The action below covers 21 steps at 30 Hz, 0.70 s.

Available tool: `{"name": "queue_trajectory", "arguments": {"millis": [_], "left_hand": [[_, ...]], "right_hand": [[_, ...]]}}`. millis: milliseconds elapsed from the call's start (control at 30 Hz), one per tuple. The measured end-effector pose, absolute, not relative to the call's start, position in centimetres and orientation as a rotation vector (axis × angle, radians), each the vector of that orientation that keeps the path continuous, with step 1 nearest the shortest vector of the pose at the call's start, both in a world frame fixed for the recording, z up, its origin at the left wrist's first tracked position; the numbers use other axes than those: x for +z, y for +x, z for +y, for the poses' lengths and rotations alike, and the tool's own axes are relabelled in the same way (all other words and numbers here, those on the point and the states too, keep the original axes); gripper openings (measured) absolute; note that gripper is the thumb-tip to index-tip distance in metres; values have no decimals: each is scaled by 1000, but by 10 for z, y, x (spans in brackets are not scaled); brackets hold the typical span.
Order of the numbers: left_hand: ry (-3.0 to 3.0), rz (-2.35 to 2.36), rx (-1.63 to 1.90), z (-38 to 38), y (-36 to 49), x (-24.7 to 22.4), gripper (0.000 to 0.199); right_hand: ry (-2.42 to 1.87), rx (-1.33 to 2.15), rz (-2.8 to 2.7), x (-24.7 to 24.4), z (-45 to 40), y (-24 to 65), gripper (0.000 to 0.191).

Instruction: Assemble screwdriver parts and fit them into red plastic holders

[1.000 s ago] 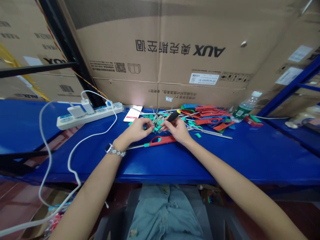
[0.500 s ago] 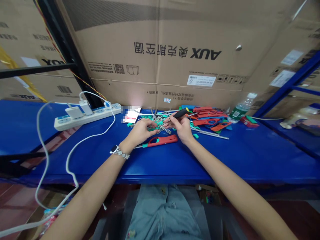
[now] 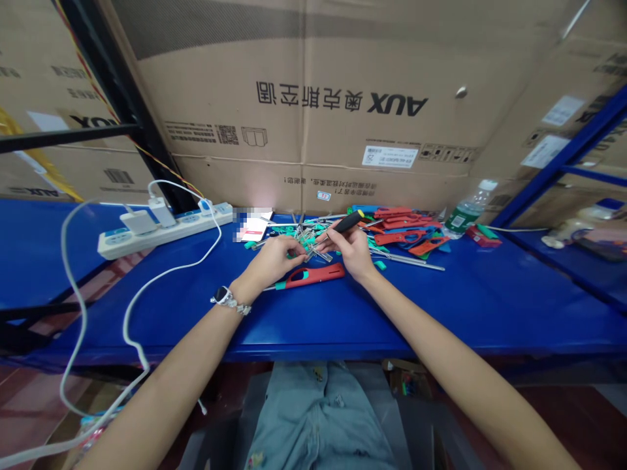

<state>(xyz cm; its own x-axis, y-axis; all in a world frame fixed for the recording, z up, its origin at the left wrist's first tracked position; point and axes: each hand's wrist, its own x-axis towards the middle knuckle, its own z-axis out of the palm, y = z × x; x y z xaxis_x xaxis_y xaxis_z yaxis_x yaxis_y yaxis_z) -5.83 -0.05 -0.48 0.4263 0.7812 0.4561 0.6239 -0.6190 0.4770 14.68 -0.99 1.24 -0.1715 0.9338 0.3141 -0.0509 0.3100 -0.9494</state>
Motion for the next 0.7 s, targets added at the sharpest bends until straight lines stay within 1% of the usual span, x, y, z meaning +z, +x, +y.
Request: {"name": "queue_trajectory", "arguments": {"millis": [200, 500, 700], "left_hand": [[2498, 1244, 936, -1, -57, -4, 16], [2484, 1249, 904, -1, -57, -5, 14], [2522, 1259, 881, 0, -56, -6, 14]], "right_hand": [[-987, 1018, -1518, 16, -15, 143, 40], [-921, 969, -1541, 10, -15, 142, 49], [-907, 971, -1560, 7, -15, 141, 48]]}}
